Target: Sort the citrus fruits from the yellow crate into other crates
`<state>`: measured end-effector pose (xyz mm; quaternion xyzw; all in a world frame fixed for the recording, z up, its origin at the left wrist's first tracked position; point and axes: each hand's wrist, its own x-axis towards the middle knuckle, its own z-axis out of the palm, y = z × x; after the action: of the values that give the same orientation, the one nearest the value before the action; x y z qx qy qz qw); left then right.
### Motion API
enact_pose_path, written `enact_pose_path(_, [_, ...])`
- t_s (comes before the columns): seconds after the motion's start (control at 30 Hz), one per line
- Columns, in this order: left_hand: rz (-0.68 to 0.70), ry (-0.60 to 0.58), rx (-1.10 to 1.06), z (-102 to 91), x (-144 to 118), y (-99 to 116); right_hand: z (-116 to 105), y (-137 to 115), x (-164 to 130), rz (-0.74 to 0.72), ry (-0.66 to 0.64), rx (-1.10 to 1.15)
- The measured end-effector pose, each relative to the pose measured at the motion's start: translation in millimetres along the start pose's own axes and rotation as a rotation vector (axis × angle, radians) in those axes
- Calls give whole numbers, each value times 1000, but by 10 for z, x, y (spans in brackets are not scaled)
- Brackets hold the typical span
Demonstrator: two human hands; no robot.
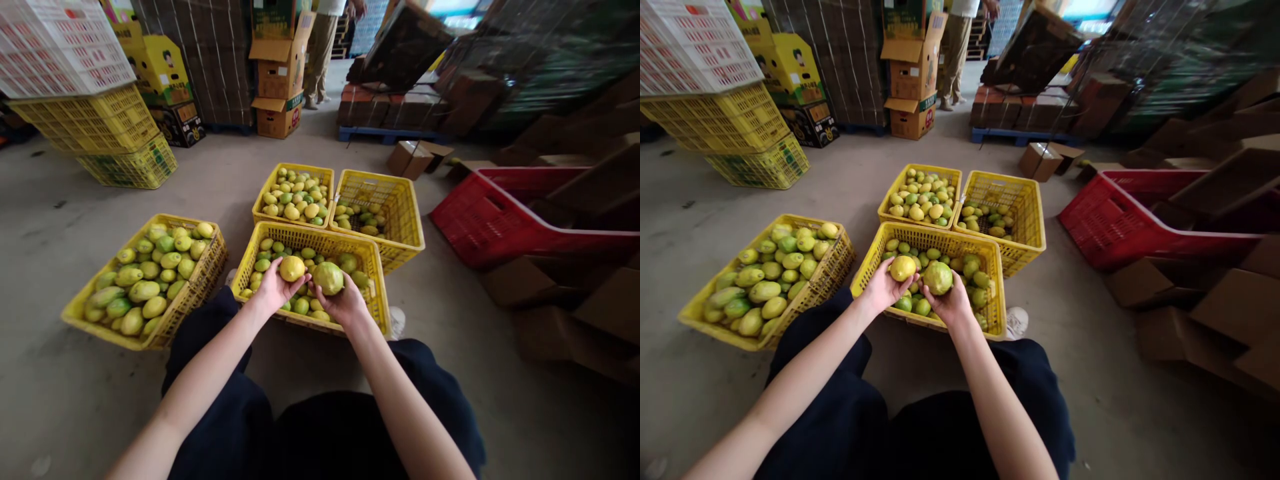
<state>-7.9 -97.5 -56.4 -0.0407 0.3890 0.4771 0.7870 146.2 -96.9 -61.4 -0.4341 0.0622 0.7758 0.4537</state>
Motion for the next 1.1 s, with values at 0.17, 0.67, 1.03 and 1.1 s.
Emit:
enact_pose_path(0.17, [275, -21, 198, -55, 67, -49, -68, -26, 38, -54, -79, -94])
enact_pose_path(0.67, [994, -122, 1111, -216, 113, -98, -111, 18, 42, -369, -148, -385])
enact_pose_path(1.03, [271, -26, 423, -242, 193, -118, -63, -148, -47, -120, -83, -131])
enact_pose_path(1.1, [183, 102, 453, -364, 311, -227, -80, -190, -45, -112, -73, -81])
